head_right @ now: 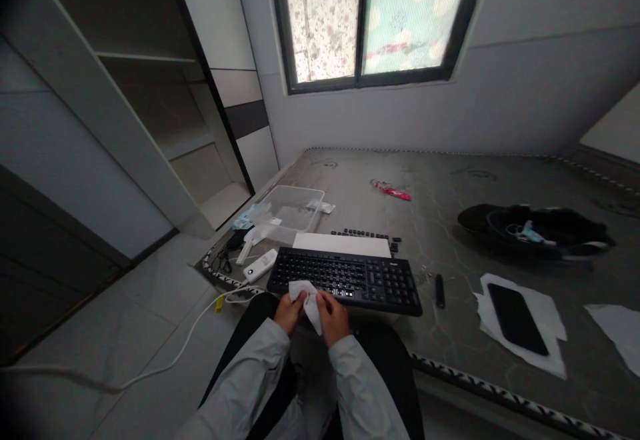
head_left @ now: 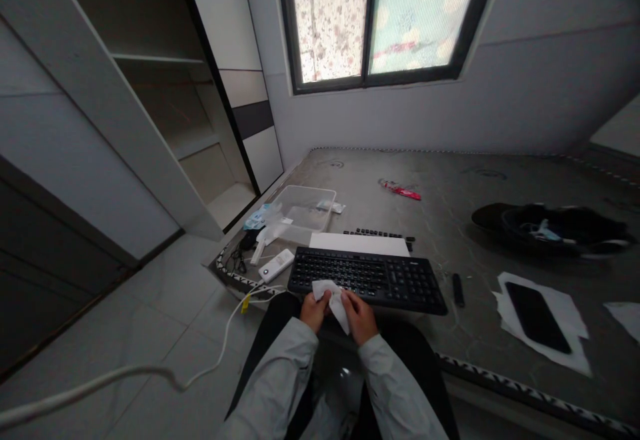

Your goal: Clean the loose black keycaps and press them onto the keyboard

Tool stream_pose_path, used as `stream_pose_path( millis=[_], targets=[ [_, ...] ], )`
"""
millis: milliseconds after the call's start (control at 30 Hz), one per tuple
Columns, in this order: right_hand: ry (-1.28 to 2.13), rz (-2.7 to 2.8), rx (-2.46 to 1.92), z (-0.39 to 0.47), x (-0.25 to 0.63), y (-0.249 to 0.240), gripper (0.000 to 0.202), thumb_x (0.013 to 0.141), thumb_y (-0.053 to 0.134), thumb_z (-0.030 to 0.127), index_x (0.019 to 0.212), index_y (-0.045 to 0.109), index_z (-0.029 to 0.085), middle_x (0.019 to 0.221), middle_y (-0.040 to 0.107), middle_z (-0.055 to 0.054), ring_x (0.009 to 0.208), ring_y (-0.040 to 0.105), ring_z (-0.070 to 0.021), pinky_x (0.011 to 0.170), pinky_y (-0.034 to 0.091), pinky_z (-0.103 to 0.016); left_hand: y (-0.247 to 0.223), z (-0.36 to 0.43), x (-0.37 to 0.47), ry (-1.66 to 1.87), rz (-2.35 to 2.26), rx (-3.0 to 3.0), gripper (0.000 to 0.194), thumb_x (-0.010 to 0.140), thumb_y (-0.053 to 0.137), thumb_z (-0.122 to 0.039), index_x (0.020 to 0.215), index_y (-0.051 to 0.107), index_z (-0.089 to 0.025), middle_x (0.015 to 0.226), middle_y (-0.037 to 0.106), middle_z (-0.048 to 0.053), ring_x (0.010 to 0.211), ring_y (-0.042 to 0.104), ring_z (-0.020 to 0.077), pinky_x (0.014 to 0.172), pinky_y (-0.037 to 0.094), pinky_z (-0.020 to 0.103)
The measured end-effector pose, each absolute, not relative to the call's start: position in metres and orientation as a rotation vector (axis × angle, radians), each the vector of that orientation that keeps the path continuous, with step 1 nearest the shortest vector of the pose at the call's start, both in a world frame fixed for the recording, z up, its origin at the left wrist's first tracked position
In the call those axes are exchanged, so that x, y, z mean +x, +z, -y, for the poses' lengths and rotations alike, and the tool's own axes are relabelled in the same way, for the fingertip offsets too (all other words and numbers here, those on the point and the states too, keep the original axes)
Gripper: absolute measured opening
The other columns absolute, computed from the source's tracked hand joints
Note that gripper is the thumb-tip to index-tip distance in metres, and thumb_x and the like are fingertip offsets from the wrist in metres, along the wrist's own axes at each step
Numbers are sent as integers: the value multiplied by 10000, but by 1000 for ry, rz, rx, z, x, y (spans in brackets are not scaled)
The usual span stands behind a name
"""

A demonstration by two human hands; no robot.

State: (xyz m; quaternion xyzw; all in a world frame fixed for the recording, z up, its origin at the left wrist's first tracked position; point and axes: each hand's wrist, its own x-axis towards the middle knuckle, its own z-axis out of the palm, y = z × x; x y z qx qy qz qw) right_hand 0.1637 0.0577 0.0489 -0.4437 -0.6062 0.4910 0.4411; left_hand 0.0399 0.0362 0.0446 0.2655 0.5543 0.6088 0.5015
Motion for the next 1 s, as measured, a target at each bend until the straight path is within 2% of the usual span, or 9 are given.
stream_pose_path(
  millis=[133,233,400,767,900,1000],
  targets=[
    [1234,1497,-1097,-60,165,44,377,757,456,462,922,647,182,901,667,-66,845,601,-217,766,465,-313,50,-36,43,1464,-1246,578,379,524,703,-436,681,631,-97,541,609,13,477,531,121,478,416,237],
    [1273,1504,-1102,-61,165,45,370,763,448,460,895,646,177,889,666,-65,840,600,-215,764,464,-311,59,-33,44,1449,-1279,569,374,468,736,-418,636,636,-99,544,617,21,501,548,140,500,443,262],
    [1334,1495,-1058,-57,164,56,329,711,529,451,850,643,175,812,677,-64,746,622,-207,672,492,-292,64,-31,42,1456,-1332,575,378,410,762,-401,618,654,-104,559,638,41,559,582,180,533,471,292],
    [1129,1463,-1168,-56,169,66,316,661,578,467,767,662,182,744,674,-44,690,595,-192,640,468,-278,60,-33,37,1487,-1496,680,385,430,746,-406,640,672,-93,566,657,54,504,572,156,469,455,250],
    [1353,1395,-975,-58,169,63,366,743,484,474,892,638,178,841,664,-63,781,597,-200,679,472,-287,61,-33,37,1509,-1488,700,402,463,735,-400,706,681,-84,624,675,69,548,590,163,514,467,254],
    [1444,1374,-924,-58,166,57,391,740,494,465,984,602,179,829,662,-69,730,605,-196,634,484,-293,61,-33,37,1508,-1473,740,402,479,730,-390,733,683,-82,664,683,77,581,598,165,538,466,250]
  ],
)
